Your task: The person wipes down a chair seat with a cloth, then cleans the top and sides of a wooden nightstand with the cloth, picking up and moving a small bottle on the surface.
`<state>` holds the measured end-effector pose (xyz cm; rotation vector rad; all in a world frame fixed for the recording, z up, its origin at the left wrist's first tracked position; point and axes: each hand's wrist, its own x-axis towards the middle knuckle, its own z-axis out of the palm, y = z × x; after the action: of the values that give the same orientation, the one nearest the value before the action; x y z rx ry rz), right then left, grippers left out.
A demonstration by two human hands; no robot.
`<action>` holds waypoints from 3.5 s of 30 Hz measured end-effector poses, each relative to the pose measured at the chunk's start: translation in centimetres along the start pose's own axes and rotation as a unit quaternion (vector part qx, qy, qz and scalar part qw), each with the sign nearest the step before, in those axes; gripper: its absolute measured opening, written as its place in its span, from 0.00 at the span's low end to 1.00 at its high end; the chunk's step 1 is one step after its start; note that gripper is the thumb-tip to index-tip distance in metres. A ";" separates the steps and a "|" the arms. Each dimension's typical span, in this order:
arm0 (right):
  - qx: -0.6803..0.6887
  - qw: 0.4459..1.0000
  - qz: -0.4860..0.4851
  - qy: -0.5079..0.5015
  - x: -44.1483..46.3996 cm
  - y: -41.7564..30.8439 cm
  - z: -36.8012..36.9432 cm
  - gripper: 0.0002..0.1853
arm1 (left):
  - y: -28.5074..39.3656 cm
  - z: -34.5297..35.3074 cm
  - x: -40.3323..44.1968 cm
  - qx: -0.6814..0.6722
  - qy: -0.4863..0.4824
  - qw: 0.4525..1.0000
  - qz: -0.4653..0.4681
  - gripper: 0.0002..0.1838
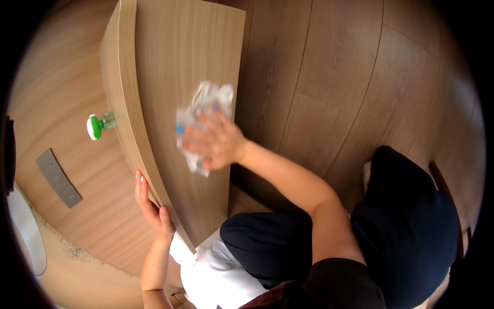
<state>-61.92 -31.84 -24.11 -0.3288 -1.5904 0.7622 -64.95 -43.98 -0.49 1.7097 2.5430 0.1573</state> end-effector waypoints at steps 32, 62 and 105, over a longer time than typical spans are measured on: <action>0.036 0.993 0.114 0.003 1.8 -9.9 1.9 0.35 | 0.0 0.4 0.4 -0.029 0.040 0.998 -0.041 0.29; -0.010 0.997 0.026 0.067 3.4 8.9 -0.8 0.37 | -0.2 0.6 0.0 -0.044 0.037 0.997 -0.041 0.29; 0.051 0.973 0.225 0.011 5.4 -6.3 0.9 0.40 | -0.4 0.3 0.3 -0.022 0.036 0.998 -0.043 0.27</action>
<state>-62.44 -33.39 -15.93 -0.6324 -1.4649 1.1773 -65.38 -43.85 -0.84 1.6040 2.6382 0.2736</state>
